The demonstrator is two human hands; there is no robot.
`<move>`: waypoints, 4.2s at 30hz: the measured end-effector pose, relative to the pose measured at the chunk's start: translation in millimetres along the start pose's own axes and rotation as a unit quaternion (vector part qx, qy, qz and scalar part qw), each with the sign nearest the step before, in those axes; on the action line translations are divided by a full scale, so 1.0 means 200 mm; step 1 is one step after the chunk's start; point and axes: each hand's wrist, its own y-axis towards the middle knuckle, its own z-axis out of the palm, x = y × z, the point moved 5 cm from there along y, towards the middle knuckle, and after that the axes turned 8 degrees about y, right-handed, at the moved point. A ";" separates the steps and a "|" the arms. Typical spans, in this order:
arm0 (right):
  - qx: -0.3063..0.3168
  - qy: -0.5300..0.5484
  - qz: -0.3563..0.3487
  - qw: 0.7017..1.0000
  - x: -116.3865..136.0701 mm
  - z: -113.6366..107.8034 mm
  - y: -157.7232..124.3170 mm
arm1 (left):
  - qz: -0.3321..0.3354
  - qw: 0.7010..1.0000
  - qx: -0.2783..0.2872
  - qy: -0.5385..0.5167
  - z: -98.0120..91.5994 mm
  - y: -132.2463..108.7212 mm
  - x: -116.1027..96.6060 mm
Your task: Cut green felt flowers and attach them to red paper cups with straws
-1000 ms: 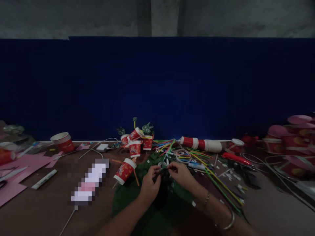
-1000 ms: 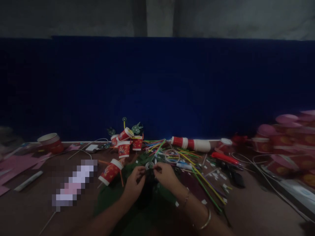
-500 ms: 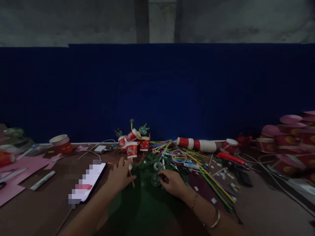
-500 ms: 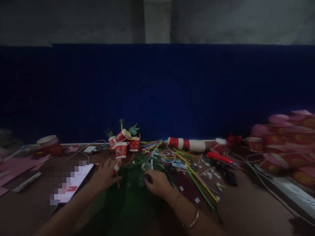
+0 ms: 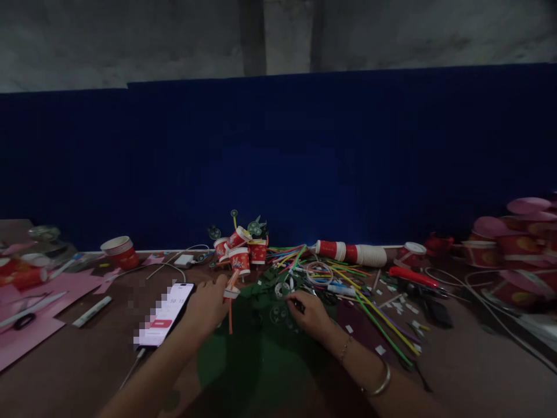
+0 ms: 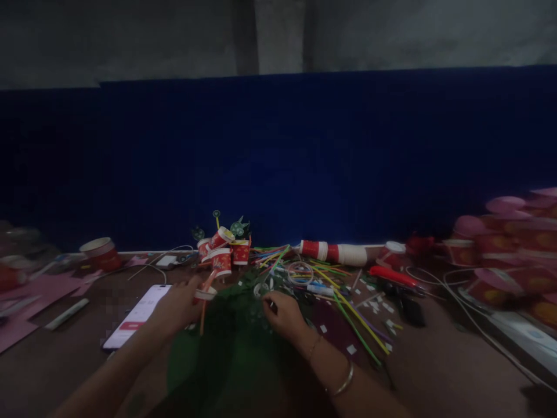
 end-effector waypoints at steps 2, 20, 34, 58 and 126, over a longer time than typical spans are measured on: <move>-0.002 0.004 0.008 1.000 -0.01 0.00 0.01 | 0.006 1.000 0.002 -0.022 -0.04 -0.01 0.00; -0.324 0.266 0.114 0.901 -0.20 -0.24 0.04 | 0.023 0.915 -0.086 -0.392 -0.06 0.20 -0.18; -0.167 -0.082 -0.088 0.979 0.01 -0.24 0.08 | -0.033 0.809 -0.143 -0.569 -0.04 0.21 -0.10; 0.093 -0.135 0.116 0.980 -0.16 -0.10 0.36 | 0.099 0.826 -0.101 -0.546 -0.28 0.26 -0.19; 0.137 -0.278 0.025 0.950 -0.08 -0.22 0.00 | 0.093 0.805 -0.073 -0.582 -0.30 0.25 -0.21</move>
